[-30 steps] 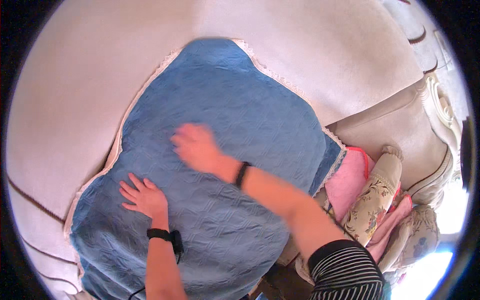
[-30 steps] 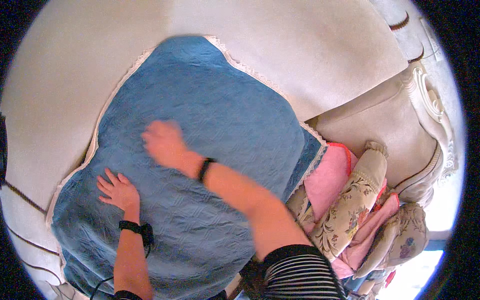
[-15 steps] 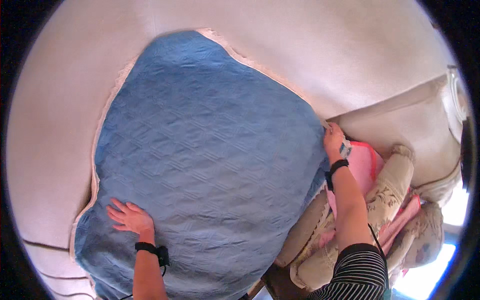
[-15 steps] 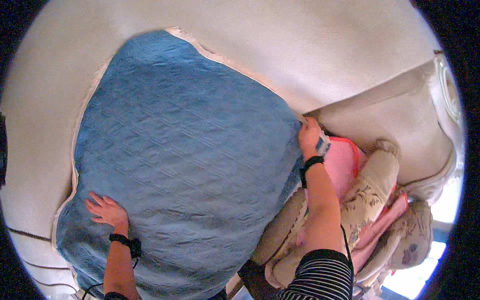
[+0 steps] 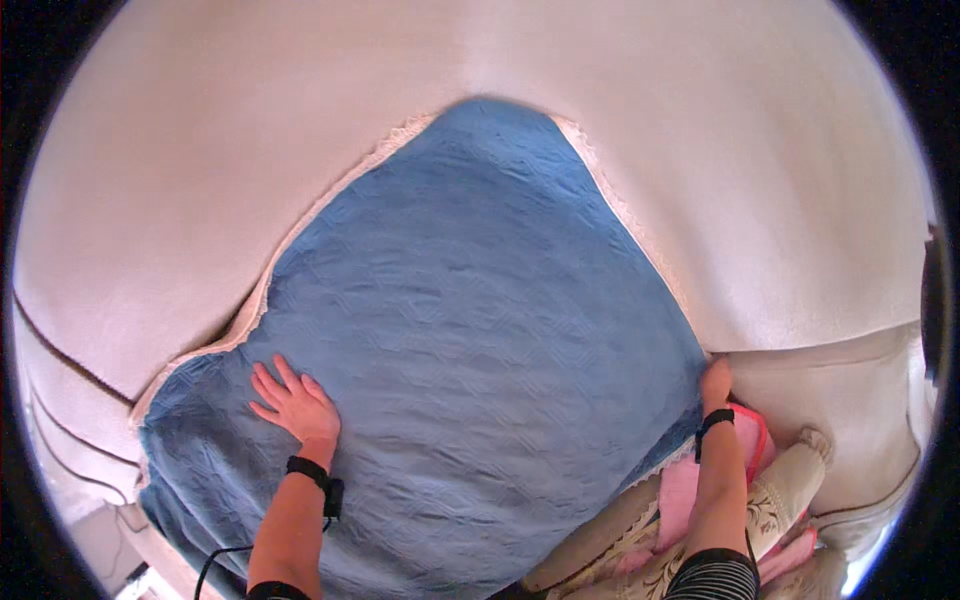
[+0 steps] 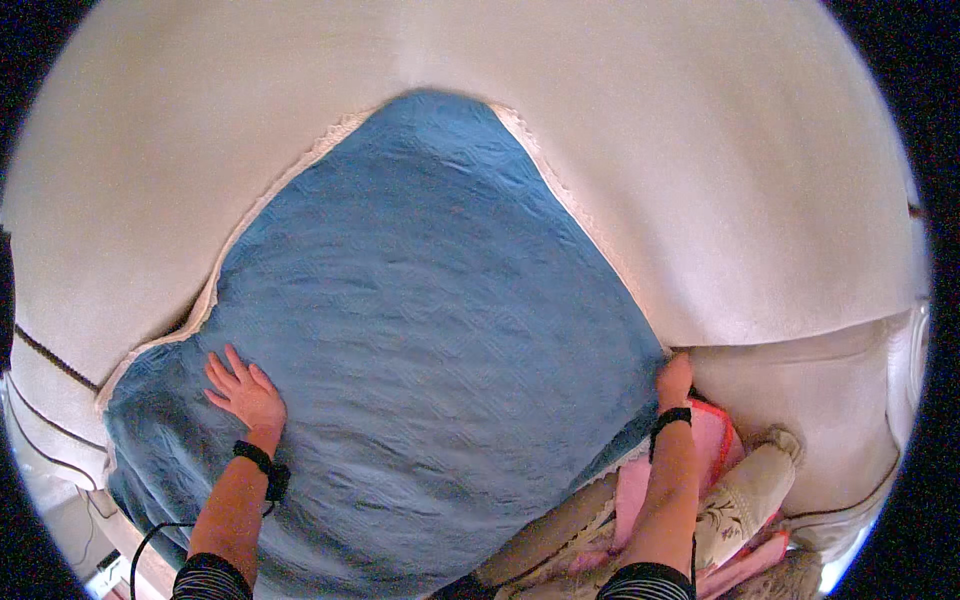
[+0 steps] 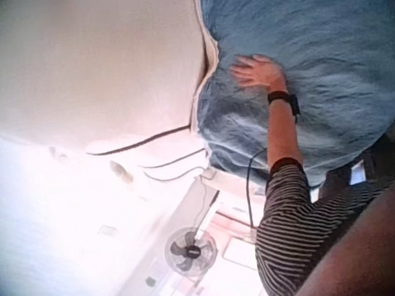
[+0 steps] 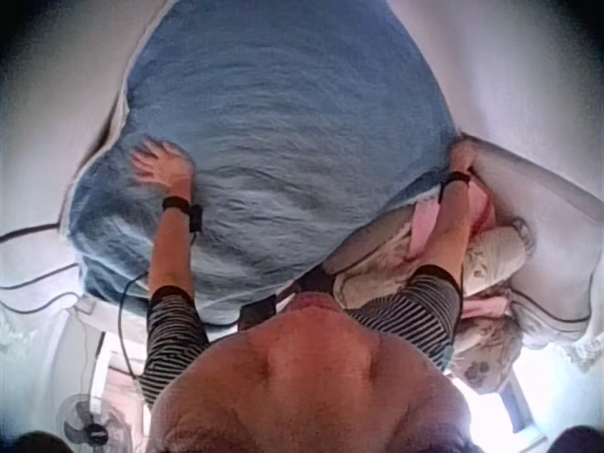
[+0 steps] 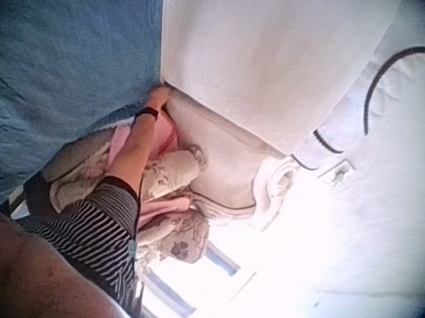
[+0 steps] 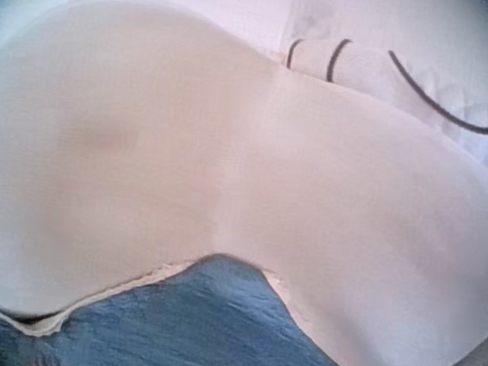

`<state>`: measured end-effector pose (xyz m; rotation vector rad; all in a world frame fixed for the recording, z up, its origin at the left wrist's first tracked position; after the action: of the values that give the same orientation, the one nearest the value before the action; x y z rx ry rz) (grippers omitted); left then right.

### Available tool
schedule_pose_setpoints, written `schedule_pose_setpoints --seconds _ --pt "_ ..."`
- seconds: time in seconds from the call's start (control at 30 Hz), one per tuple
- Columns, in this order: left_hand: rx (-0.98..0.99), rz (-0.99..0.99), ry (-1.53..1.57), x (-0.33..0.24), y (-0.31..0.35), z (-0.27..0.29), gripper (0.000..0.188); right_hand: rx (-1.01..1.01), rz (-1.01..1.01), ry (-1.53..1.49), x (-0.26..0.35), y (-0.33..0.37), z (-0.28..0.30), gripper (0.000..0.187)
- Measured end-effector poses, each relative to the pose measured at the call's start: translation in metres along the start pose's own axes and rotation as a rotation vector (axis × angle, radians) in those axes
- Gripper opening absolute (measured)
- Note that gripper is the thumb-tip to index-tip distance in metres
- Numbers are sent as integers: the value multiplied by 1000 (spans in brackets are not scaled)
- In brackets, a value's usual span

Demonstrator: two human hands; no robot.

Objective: The person wipes the inside of a shelving unit and a bottom drawer with a cloth, then folds and rearranges blankets and pillows on a sofa.

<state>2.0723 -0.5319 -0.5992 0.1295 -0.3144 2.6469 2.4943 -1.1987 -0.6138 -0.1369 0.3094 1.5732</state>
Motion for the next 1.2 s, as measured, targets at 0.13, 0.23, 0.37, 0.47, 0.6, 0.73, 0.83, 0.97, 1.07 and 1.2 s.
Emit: schedule_pose_setpoints --seconds 0.13,0.23,0.37,0.47,0.6,0.73,0.83,0.97,1.07,1.2 --pt "-17 0 -37 37 -4 17 47 -264 216 -172 188 74 110 23" --pt "25 2 30 18 -6 15 48 -494 751 -331 287 83 182 27" --pt "35 10 83 14 -7 15 49 -658 978 -604 429 30 278 31" --pt "51 -5 67 15 -6 6 50 -546 1043 -600 532 10 314 35" --pt "48 -13 76 19 -6 4 50 -349 978 -478 620 24 297 24" --pt "71 -15 135 19 -6 -2 52 -205 1090 -209 630 47 272 15" --pt "94 -2 138 27 -6 1 52 -237 1012 -298 599 80 262 14" --pt "56 -32 177 19 -6 4 52 -329 957 -650 517 106 240 26" --pt "102 -15 193 20 -6 1 52 -369 986 -605 524 108 220 26" --pt "50 -26 193 14 -4 -4 52 -293 730 -543 564 75 221 23"
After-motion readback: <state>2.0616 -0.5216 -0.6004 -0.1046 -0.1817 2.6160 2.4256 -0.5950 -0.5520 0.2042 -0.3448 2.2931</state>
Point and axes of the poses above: each hand's wrist, its own y-axis away from the middle knuckle, its own z-axis out of the back of the hand, x = y × z, the point moved 9 cm from there along -y, towards the middle knuckle, and after that the axes turned 1 degree about -y, right-handed, at the moved point
